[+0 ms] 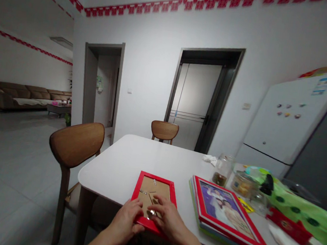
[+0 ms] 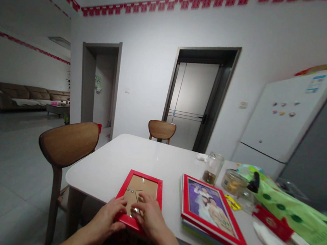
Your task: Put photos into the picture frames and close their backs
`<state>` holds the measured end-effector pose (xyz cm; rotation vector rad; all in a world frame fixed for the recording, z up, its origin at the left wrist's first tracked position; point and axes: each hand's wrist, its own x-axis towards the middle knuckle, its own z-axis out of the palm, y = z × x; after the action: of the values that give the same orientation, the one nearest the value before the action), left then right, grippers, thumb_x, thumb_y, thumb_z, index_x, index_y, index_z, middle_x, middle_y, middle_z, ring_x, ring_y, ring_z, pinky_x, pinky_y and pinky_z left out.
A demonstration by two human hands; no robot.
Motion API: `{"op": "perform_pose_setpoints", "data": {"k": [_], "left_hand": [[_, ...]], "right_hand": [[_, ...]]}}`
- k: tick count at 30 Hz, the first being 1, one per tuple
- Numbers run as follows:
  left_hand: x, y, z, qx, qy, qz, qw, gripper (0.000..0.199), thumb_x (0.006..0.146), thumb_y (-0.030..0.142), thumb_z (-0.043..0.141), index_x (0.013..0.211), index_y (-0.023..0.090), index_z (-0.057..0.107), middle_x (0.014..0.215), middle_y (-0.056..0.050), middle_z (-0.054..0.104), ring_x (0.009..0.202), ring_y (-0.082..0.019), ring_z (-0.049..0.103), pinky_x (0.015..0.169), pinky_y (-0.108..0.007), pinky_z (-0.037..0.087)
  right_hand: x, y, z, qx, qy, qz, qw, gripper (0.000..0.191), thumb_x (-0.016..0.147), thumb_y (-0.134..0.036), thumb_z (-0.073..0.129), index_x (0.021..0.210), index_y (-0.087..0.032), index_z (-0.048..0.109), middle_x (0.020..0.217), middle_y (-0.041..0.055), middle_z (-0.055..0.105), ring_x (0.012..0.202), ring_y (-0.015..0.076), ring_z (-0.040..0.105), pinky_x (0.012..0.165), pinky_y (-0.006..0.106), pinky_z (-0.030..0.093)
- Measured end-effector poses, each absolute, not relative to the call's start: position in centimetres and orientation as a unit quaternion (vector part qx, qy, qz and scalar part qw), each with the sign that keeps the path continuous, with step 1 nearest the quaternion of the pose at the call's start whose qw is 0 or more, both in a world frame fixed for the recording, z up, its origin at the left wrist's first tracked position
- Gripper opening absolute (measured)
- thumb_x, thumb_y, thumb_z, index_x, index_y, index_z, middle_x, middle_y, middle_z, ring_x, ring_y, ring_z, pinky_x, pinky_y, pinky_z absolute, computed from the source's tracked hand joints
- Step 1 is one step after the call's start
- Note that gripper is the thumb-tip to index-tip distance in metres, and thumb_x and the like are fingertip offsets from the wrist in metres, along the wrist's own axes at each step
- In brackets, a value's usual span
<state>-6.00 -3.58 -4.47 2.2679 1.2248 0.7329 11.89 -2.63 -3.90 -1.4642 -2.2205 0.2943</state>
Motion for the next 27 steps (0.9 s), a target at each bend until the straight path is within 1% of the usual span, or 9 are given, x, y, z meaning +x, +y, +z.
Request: {"op": "perform_pose_setpoints", "data": {"k": [2,5,8,10,12,14,17,20,27], "left_hand": [[-5.9,-3.6,-4.3,0.823,0.455,0.259,0.22,0.022,0.063,0.019,0.06,0.085,0.02,0.06,0.114,-0.006,0.053,0.112,-0.021,0.041,0.096,-0.034,0.028],[-5.8,-3.6,-4.4,0.824,0.464,0.25,0.209,0.026,0.063,0.021,0.061,0.089,0.02,0.059,0.114,-0.007,0.054,0.111,-0.021,0.042,0.096,-0.035,0.027],[-5.8,-3.6,-4.6,0.822,0.474,0.241,0.205,0.035,0.063,0.022,0.061,0.097,0.017,0.057,0.117,-0.009,0.051,0.113,-0.022,0.04,0.098,-0.035,0.025],[-5.9,-3.6,-4.8,0.821,0.475,0.243,0.205,0.04,0.063,0.022,0.062,0.102,0.016,0.055,0.118,-0.01,0.05,0.114,-0.022,0.039,0.099,-0.035,0.023],[-5.9,-3.6,-4.8,0.822,0.469,0.252,0.204,0.041,0.063,0.021,0.062,0.103,0.015,0.054,0.116,-0.01,0.051,0.113,-0.022,0.039,0.1,-0.034,0.022],[-5.9,-3.6,-4.9,0.82,0.467,0.258,0.206,0.043,0.063,0.021,0.061,0.105,0.014,0.054,0.115,-0.01,0.052,0.113,-0.021,0.039,0.101,-0.034,0.021],[-5.9,-3.6,-4.9,0.818,0.467,0.258,0.214,0.049,0.063,0.02,0.061,0.11,0.013,0.051,0.118,-0.011,0.05,0.115,-0.021,0.038,0.101,-0.034,0.02],[-5.9,-3.6,-4.9,0.814,0.475,0.251,0.222,0.052,0.063,0.021,0.06,0.113,0.013,0.048,0.122,-0.011,0.046,0.116,-0.021,0.036,0.101,-0.034,0.019],[-5.9,-3.7,-5.0,0.817,0.47,0.241,0.233,0.053,0.063,0.021,0.061,0.113,0.013,0.047,0.124,-0.011,0.044,0.117,-0.022,0.035,0.1,-0.034,0.021]], "right_hand": [[11.4,-2.4,-3.5,-0.51,-0.821,0.125,0.223,0.017,0.066,-0.023,0.054,0.074,-0.027,0.068,0.103,0.0029,0.057,0.097,0.0179,0.049,0.084,0.031,0.034],[10.8,-2.2,-3.5,-0.522,-0.813,0.12,0.23,0.014,0.067,-0.026,0.054,0.072,-0.027,0.067,0.093,0.0014,0.06,0.095,0.0181,0.048,0.084,0.032,0.034],[11.2,-2.0,-4.1,-0.526,-0.799,0.126,0.263,0.021,0.072,-0.027,0.048,0.08,-0.025,0.067,0.099,0.0033,0.058,0.096,0.0179,0.049,0.086,0.032,0.034],[12.1,-1.6,-4.5,-0.556,-0.768,0.109,0.297,0.027,0.073,-0.025,0.044,0.091,-0.02,0.064,0.108,0.0071,0.055,0.099,0.0182,0.048,0.088,0.031,0.034],[13.3,-1.1,-4.8,-0.607,-0.731,0.067,0.303,0.032,0.073,-0.021,0.042,0.097,-0.014,0.062,0.108,0.0108,0.055,0.099,0.0197,0.048,0.088,0.03,0.034],[14.4,-0.4,-5.0,-0.641,-0.716,0.028,0.277,0.031,0.071,-0.017,0.041,0.093,-0.013,0.063,0.101,0.0112,0.058,0.094,0.0205,0.049,0.086,0.03,0.035],[15.2,0.4,-4.9,-0.647,-0.726,0.001,0.234,0.027,0.069,-0.013,0.04,0.079,-0.015,0.066,0.087,0.0086,0.061,0.084,0.0191,0.051,0.078,0.026,0.037],[15.2,0.9,-4.9,-0.649,-0.728,-0.008,0.22,0.026,0.07,-0.013,0.04,0.07,-0.017,0.066,0.083,0.0079,0.061,0.081,0.0177,0.051,0.072,0.022,0.037],[15.1,1.6,-4.9,-0.667,-0.713,-0.01,0.214,0.026,0.072,-0.014,0.039,0.069,-0.014,0.065,0.081,0.0107,0.061,0.075,0.0175,0.053,0.066,0.023,0.036]]}}
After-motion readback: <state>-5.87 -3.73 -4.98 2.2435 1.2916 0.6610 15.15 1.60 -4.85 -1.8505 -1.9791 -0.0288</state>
